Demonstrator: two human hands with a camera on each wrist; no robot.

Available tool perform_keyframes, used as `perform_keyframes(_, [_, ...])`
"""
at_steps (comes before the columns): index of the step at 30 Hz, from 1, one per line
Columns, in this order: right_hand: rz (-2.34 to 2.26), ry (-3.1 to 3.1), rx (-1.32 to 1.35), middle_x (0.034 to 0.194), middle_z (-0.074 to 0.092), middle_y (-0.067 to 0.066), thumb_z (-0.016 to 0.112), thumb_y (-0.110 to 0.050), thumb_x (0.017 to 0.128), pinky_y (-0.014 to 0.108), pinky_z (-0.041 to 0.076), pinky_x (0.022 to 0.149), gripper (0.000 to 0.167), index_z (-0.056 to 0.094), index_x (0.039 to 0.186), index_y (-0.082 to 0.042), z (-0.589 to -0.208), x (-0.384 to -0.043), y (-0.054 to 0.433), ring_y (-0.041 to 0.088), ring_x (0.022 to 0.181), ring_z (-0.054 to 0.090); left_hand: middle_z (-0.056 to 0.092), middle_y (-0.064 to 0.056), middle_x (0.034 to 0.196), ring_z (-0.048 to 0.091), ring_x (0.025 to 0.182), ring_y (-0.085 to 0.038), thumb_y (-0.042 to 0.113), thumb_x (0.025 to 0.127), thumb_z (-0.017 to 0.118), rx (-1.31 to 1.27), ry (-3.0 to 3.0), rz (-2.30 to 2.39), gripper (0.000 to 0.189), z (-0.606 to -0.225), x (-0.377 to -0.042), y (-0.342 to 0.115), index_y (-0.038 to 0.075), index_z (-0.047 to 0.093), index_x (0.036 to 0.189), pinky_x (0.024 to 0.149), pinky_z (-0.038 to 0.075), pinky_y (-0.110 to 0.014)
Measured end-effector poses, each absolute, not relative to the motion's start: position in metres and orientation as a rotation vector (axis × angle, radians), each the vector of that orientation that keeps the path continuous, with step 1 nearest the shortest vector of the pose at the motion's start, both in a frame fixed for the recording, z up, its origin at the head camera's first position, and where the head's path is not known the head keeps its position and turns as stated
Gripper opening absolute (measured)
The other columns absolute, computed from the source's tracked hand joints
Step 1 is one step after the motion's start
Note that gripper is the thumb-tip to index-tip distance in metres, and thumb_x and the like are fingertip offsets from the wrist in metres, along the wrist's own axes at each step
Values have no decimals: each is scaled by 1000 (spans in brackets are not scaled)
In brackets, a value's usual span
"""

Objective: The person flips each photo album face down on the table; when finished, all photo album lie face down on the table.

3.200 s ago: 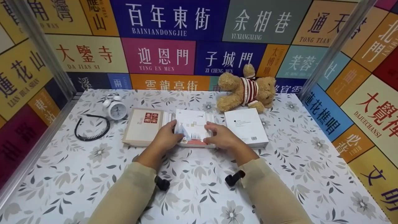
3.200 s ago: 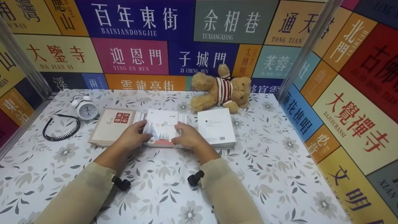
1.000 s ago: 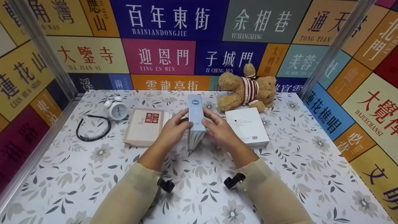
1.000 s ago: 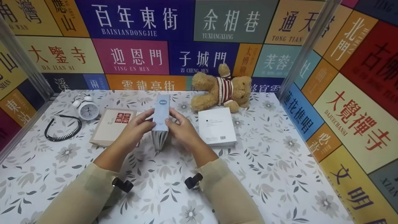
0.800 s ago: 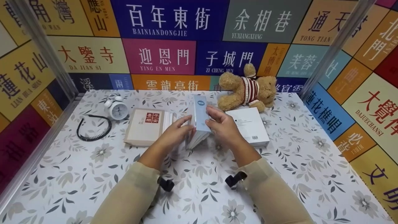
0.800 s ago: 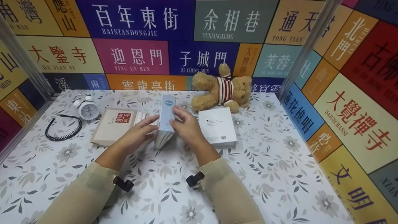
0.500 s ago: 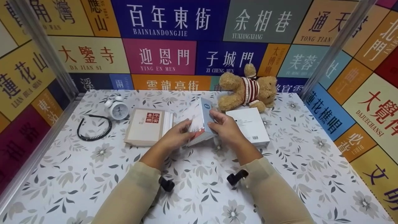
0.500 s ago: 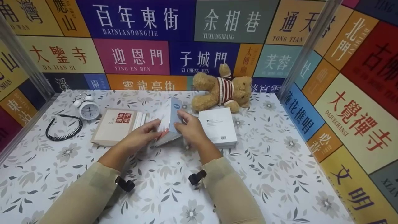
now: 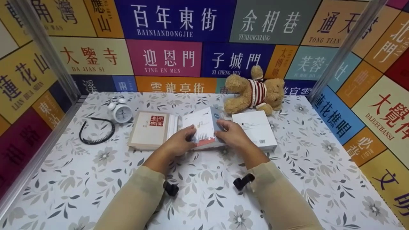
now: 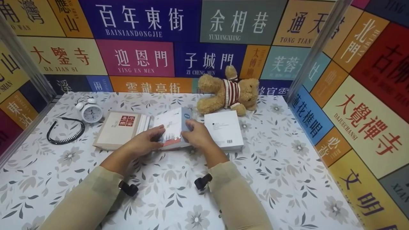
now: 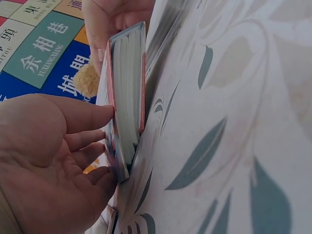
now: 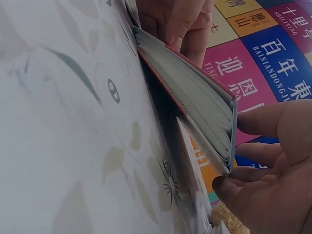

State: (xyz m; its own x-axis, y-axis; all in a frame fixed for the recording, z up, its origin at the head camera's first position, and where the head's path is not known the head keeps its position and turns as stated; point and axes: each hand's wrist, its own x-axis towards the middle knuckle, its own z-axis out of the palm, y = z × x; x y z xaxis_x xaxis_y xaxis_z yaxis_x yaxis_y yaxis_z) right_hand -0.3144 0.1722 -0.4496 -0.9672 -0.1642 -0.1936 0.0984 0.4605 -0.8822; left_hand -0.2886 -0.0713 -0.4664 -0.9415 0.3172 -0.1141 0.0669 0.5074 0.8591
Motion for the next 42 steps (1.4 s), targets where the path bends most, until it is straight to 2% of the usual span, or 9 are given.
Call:
perform_keyframes(6, [-1407,2455,-1,177,33,6,66,-18,106,42,27,136,65,41,166,-14,-452,-315,173,25,167,25,29,2,179,21,168,-28,13,100,70,351,2533,1311,65,-466,-289,-72,8,47,161,139,14,-47])
perform_keyframes(13, [-1397,2430,9,176,34,9,63,-10,105,42,28,136,63,43,165,-11,-454,-316,171,26,166,27,28,2,179,19,169,-27,20,103,69,387,2594,1187,64,-466,-289,-70,10,47,162,139,14,-48])
perform_keyframes(19, [-1401,2425,0,176,35,8,63,-10,105,44,29,135,62,44,164,-13,-456,-316,174,28,166,26,29,2,179,19,169,-26,20,102,69,396,2613,1163,64,-464,-288,-69,10,48,161,139,13,-47])
perform_keyframes(25, [-1316,2544,-41,168,48,13,67,-12,102,47,36,132,59,53,159,-13,-455,-318,174,31,160,39,39,-9,174,31,165,-31,7,97,70,389,2562,1335,64,-461,-288,-72,4,51,158,138,21,-46])
perform_keyframes(27, [-1334,2559,-40,167,50,13,68,-13,101,47,37,131,58,55,158,-13,-453,-318,173,32,159,41,42,-11,172,35,163,-31,4,97,68,329,2491,1433,67,-459,-288,-76,6,49,160,136,25,-45])
perform_keyframes(31, [-1454,2548,-73,166,51,11,68,-14,102,46,38,131,55,56,156,-13,-449,-316,166,31,160,41,43,-11,171,41,159,-35,10,100,67,230,2476,1513,68,-452,-290,-89,14,44,164,134,32,-48])
perform_keyframes(34, [-1536,2543,-132,163,55,10,68,-14,103,44,38,131,53,58,154,-11,-445,-314,158,29,158,44,41,-9,173,42,159,-37,17,103,66,194,2565,1523,64,-446,-293,-102,17,46,164,133,33,-50])
perform_keyframes(40, [-1687,2476,-196,149,67,9,69,-15,103,44,47,123,49,61,151,-10,-446,-313,127,27,143,59,43,-4,172,36,163,-26,22,105,66,152,2525,1736,61,-441,-295,-123,15,46,163,136,29,-44])
perform_keyframes(42, [-1727,2439,-216,144,69,11,69,-15,103,42,51,119,49,61,151,-11,-448,-314,113,26,136,63,45,-6,171,36,163,-25,22,106,66,164,2511,1791,61,-441,-296,-128,11,45,162,136,29,-42])
